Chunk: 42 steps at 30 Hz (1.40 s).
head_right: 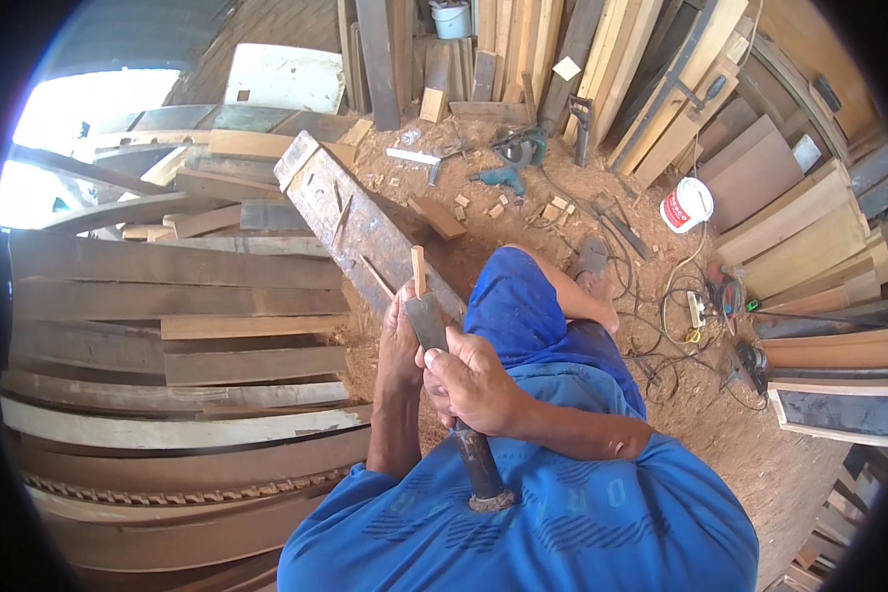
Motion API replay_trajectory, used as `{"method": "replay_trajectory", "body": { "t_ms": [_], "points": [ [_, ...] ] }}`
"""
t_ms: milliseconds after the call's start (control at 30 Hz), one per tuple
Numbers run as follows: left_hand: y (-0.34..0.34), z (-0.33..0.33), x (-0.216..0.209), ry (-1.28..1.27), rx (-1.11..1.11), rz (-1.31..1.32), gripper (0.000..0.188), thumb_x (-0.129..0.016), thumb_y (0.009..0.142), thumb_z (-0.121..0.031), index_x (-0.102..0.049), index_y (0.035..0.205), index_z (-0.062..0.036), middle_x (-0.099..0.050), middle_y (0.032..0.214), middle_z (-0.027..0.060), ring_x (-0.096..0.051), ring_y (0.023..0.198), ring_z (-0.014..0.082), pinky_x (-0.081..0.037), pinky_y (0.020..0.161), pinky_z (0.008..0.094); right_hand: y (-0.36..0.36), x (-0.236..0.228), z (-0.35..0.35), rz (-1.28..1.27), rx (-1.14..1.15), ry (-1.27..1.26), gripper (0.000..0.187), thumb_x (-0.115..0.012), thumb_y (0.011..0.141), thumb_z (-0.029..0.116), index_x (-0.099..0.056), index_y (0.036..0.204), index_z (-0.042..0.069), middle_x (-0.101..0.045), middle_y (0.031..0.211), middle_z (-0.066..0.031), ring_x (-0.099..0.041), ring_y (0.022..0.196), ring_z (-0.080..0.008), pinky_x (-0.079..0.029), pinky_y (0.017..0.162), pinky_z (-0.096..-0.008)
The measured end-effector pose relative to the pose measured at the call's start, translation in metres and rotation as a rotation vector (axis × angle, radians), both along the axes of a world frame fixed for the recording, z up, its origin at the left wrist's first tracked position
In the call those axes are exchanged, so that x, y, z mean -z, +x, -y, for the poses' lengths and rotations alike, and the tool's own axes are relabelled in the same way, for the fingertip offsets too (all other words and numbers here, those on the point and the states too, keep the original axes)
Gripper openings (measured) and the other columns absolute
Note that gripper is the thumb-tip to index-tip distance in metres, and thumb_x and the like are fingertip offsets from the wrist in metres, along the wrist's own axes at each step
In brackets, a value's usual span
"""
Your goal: The person uses a chisel and a hammer to shave a small piece of wood, holding the wood with one hand and striking the chisel with the hammer.
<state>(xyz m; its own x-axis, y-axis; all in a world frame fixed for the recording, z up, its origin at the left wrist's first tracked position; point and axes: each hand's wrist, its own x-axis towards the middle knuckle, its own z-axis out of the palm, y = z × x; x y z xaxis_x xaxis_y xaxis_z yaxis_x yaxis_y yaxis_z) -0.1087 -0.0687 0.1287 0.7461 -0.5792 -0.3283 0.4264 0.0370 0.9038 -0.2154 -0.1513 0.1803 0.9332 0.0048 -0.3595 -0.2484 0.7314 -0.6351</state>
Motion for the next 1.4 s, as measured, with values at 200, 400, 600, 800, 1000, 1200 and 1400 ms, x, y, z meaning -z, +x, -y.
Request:
{"method": "replay_trajectory", "body": {
  "t_ms": [200, 400, 600, 800, 1000, 1200, 1400],
  "points": [
    [-0.075, -0.018, 0.012, -0.078, 0.158, 0.171, 0.038, -0.032, 0.107, -0.035, -0.055, 0.096, -0.0072, -0.053, 0.065, -0.0006, -0.049, 0.052, 0.008, -0.042, 0.047, 0.0231, -0.018, -0.03, 0.022, 0.184, 0.208, -0.422, 0.015, -0.041, 0.101, 0.018, -0.044, 0.101, 0.004, -0.039, 0.064, 0.0012, -0.038, 0.047, -0.0063, -0.042, 0.045, -0.0261],
    [-0.048, -0.024, 0.05, -0.182, 0.062, -0.301, 0.035, -0.037, 0.106, -0.036, -0.054, 0.094, -0.0083, -0.038, 0.053, -0.0043, -0.035, 0.042, 0.0062, -0.029, 0.039, 0.0233, 0.0, 0.006, 0.042, -0.005, 0.312, -0.023, 0.017, -0.043, 0.103, 0.023, -0.047, 0.102, 0.006, -0.041, 0.067, 0.0028, -0.041, 0.049, -0.0048, -0.043, 0.047, -0.0246],
    [0.005, 0.007, 0.023, -0.09, -0.071, 0.026, 0.029, -0.039, 0.106, -0.028, -0.057, 0.096, -0.0074, -0.052, 0.072, -0.0029, -0.046, 0.064, 0.0041, -0.04, 0.057, 0.0213, 0.017, 0.01, 0.012, 0.022, 0.085, 0.134, 0.012, -0.044, 0.1, 0.019, -0.047, 0.101, 0.008, -0.04, 0.066, 0.0027, -0.04, 0.047, -0.0062, -0.045, 0.045, -0.0277],
    [-0.022, -0.026, 0.026, 0.118, 0.212, 0.462, 0.027, -0.045, 0.104, -0.025, -0.06, 0.093, -0.007, -0.054, 0.071, -0.003, -0.046, 0.062, 0.004, -0.038, 0.054, 0.023, -0.009, -0.002, 0.015, 0.093, 0.162, -0.051, 0.013, -0.043, 0.101, 0.02, -0.045, 0.102, 0.007, -0.038, 0.065, 0.0028, -0.038, 0.045, -0.0056, -0.044, 0.046, -0.0265],
    [-0.04, -0.06, 0.052, 0.07, 0.043, 0.076, 0.03, -0.045, 0.104, -0.03, -0.061, 0.102, -0.0047, -0.048, 0.065, -0.0045, -0.039, 0.054, 0.0034, -0.029, 0.048, 0.0201, -0.013, -0.001, 0.038, 0.049, 0.239, -0.282, 0.013, -0.045, 0.1, 0.016, -0.048, 0.101, 0.003, -0.045, 0.062, 0.0023, -0.044, 0.049, -0.0052, -0.044, 0.046, -0.0249],
    [-0.026, -0.023, 0.028, -0.106, 0.124, 0.128, 0.033, -0.043, 0.104, -0.032, -0.061, 0.109, -0.004, -0.048, 0.074, -0.0034, -0.039, 0.06, 0.0041, -0.032, 0.052, 0.0204, 0.023, 0.017, 0.053, 0.079, 0.197, -0.722, 0.014, -0.056, 0.095, 0.016, -0.056, 0.091, 0.003, -0.055, 0.065, 0.0001, -0.05, 0.06, -0.0067, -0.042, 0.054, -0.0256],
    [-0.035, -0.007, 0.035, -0.191, 0.206, -0.014, 0.029, -0.043, 0.104, -0.031, -0.054, 0.11, -0.0054, -0.049, 0.07, -0.0008, -0.041, 0.055, 0.0066, -0.032, 0.048, 0.0216, 0.021, 0.041, 0.064, 0.1, 0.196, -0.724, 0.013, -0.052, 0.095, 0.014, -0.055, 0.091, 0.002, -0.057, 0.069, -0.0016, -0.05, 0.06, -0.0074, -0.043, 0.055, -0.0272]
  ]
}}
